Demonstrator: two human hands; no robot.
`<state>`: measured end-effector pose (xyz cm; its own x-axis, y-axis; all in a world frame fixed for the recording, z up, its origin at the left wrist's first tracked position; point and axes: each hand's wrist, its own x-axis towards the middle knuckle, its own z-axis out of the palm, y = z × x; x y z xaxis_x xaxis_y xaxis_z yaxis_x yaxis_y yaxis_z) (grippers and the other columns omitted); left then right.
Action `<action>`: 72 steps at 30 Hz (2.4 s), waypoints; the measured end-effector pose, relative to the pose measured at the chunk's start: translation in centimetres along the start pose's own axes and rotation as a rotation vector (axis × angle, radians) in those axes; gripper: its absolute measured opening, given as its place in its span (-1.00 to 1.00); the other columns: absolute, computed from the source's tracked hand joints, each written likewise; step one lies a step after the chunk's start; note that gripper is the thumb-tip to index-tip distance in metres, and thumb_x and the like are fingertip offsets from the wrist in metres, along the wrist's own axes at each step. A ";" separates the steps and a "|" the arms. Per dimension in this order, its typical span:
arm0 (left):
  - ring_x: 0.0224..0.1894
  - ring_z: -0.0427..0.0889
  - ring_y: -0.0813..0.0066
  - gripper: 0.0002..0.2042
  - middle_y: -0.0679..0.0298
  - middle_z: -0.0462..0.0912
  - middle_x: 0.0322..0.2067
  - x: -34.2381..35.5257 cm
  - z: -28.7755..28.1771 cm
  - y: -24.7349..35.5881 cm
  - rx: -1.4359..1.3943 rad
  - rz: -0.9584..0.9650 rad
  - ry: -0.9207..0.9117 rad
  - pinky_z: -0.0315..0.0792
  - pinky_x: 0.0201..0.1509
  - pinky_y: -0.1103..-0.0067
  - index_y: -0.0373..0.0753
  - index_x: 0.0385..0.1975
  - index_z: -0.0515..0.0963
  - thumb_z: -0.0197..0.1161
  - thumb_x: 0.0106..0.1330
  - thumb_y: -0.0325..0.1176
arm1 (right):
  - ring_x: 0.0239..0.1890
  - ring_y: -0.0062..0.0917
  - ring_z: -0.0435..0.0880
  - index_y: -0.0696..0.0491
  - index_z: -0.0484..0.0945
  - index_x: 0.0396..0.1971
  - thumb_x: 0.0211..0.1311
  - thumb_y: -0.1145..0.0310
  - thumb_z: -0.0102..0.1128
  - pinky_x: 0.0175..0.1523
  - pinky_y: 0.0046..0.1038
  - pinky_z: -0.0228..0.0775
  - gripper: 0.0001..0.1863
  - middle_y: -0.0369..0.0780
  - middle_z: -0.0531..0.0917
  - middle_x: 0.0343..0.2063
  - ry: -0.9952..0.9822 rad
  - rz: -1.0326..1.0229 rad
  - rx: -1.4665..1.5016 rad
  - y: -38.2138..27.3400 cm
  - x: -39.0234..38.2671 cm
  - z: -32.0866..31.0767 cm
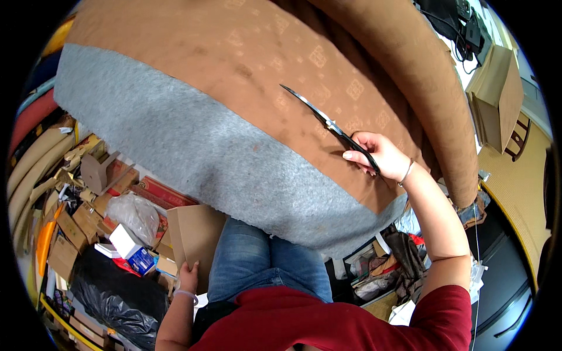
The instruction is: The person uses shears to cut a piece of brown fabric laid on a gray work surface. They then fold the cut fabric and place it into a cardboard box. Finally, they position a cardboard template on the fabric and roll the remaining fabric.
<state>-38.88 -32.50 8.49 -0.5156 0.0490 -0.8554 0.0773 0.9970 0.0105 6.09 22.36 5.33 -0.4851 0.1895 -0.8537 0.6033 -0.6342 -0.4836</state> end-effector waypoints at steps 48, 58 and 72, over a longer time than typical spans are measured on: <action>-0.11 0.65 0.43 -0.75 0.15 0.71 -0.16 1.5 0.5 -2.8 -0.187 0.044 -0.043 0.47 0.05 0.52 -0.35 -0.04 0.53 0.28 0.38 -0.35 | -0.69 -0.77 0.41 0.01 0.48 -0.49 0.24 0.01 0.38 -0.57 -0.68 0.19 -0.61 -0.43 0.47 -0.71 0.064 -0.061 -0.066 -7.3 5.0 3.6; -0.07 0.65 0.40 -0.73 0.14 0.70 -0.12 1.8 0.5 -3.6 -0.150 0.038 -0.052 0.47 0.07 0.50 -0.36 0.00 0.52 0.26 0.39 -0.37 | -0.67 -0.78 0.37 0.01 0.44 -0.42 0.32 -0.01 0.28 -0.55 -0.67 0.21 -0.61 -0.42 0.46 -0.70 0.052 -0.079 -0.153 -10.0 6.2 4.3; -0.12 0.65 0.46 -0.77 0.18 0.71 -0.16 2.8 1.3 -6.4 -0.239 0.032 -0.075 0.47 0.01 0.53 -0.35 -0.06 0.52 0.28 0.38 -0.38 | -0.71 -0.76 0.38 -0.01 0.46 -0.52 0.27 -0.02 0.33 -0.57 -0.67 0.18 -0.59 -0.41 0.49 -0.72 0.064 -0.113 -0.200 -11.8 7.8 3.9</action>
<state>-39.72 -38.82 5.33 -0.4511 0.0846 -0.8885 -0.1166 0.9814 0.1526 -7.28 28.43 5.09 -0.5192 0.3020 -0.7995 0.6638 -0.4468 -0.5998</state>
